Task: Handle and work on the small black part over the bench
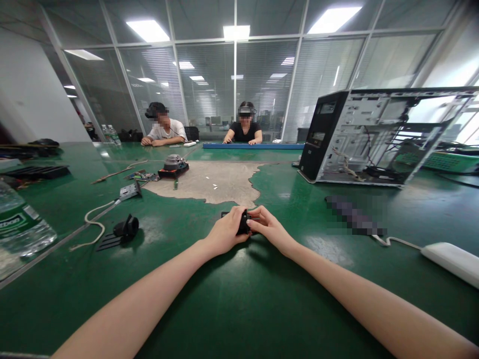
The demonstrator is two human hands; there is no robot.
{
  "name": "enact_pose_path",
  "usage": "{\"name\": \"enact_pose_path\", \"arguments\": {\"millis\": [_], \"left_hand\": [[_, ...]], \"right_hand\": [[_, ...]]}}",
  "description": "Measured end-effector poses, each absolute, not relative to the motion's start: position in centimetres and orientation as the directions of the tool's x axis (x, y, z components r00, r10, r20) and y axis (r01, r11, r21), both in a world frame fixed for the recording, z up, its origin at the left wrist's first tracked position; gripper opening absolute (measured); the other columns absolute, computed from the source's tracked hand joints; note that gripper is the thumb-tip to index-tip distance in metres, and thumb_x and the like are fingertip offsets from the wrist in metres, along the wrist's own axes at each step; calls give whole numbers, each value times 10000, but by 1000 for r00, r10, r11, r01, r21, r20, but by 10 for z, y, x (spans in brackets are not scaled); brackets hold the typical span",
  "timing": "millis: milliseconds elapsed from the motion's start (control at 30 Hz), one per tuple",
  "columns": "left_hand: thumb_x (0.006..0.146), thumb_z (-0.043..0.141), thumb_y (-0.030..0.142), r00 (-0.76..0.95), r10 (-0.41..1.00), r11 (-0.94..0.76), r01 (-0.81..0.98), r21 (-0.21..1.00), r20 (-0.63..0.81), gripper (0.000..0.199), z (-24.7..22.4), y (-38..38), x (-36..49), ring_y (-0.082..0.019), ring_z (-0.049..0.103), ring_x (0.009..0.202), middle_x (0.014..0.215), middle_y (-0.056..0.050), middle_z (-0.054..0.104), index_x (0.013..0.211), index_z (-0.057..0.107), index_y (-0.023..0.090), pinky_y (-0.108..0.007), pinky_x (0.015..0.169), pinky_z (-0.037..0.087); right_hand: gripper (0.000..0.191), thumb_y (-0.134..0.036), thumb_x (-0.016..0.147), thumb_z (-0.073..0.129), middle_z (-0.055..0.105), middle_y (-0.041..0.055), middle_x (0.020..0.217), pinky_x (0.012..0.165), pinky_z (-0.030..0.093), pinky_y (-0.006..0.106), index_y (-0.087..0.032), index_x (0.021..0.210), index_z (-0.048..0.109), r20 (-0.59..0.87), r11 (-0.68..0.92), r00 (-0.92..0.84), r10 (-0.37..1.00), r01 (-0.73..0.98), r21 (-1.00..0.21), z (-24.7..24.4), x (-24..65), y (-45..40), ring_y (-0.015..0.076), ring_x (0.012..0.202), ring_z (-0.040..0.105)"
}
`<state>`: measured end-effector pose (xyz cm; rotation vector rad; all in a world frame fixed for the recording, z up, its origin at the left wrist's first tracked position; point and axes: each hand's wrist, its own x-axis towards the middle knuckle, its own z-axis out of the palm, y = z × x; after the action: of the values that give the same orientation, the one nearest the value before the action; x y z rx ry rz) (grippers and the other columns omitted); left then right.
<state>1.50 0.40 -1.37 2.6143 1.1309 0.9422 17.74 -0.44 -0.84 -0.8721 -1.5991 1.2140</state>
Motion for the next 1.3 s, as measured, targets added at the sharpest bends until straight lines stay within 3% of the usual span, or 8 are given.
{"name": "enact_pose_path", "arguments": {"millis": [233, 433, 600, 733, 867, 1167, 1300], "left_hand": [[691, 588, 275, 518, 701, -705, 606, 367, 491, 556, -12, 4, 15, -233, 496, 992, 1124, -83, 426, 1151, 279, 219, -397, 795, 438], [693, 585, 274, 519, 702, -703, 613, 360, 488, 554, -12, 3, 15, -227, 504, 974, 1119, -82, 429, 1149, 277, 212, -391, 786, 444], [687, 588, 270, 521, 695, -710, 606, 359, 496, 564, -13, 4, 15, -233, 495, 998, 1128, -83, 423, 1153, 274, 218, -394, 792, 441], [685, 591, 271, 517, 698, -706, 612, 357, 495, 566, -14, 4, 16, -231, 500, 984, 1123, -82, 427, 1151, 275, 218, -395, 788, 443], [686, 585, 262, 519, 700, -705, 612, 359, 491, 559, -13, 4, 15, -227, 505, 974, 1119, -79, 429, 1150, 274, 221, -390, 782, 447], [689, 584, 285, 523, 694, -708, 623, 333, 495, 563, -13, 4, 15, -232, 499, 980, 1125, -89, 426, 1149, 269, 205, -391, 781, 450], [697, 579, 299, 524, 697, -704, 628, 331, 490, 560, -12, 4, 15, -231, 500, 978, 1121, -91, 430, 1151, 268, 201, -391, 783, 451]], "right_hand": [[270, -353, 731, 549, 553, 40, 946, 700, 471, 301, -202, 947, 491, 234, 266, -304, 924, 69, -962, -15, 178, 2, 140, 824, 549], [265, -301, 685, 613, 558, 6, 910, 726, 464, 299, -216, 877, 453, 249, 269, -357, 900, 9, -963, -11, 179, -3, 138, 839, 556], [246, -365, 723, 559, 563, 5, 878, 682, 468, 286, -218, 891, 457, 235, 254, -332, 913, 15, -967, -12, 176, -2, 124, 778, 562], [295, -359, 727, 556, 562, 29, 916, 728, 457, 312, -209, 965, 467, 227, 262, -330, 916, 65, -963, -14, 177, 1, 143, 834, 553], [275, -327, 706, 588, 557, 23, 918, 771, 442, 329, -212, 925, 467, 240, 285, -360, 902, 78, -955, -12, 178, -1, 151, 867, 543], [254, -367, 764, 507, 548, 8, 867, 687, 452, 288, -222, 960, 439, 245, 281, -361, 900, 47, -959, -15, 177, -1, 120, 759, 545], [277, -351, 768, 506, 540, 32, 915, 720, 449, 308, -211, 999, 445, 236, 286, -343, 909, 104, -952, -17, 177, 2, 139, 814, 537]]}}
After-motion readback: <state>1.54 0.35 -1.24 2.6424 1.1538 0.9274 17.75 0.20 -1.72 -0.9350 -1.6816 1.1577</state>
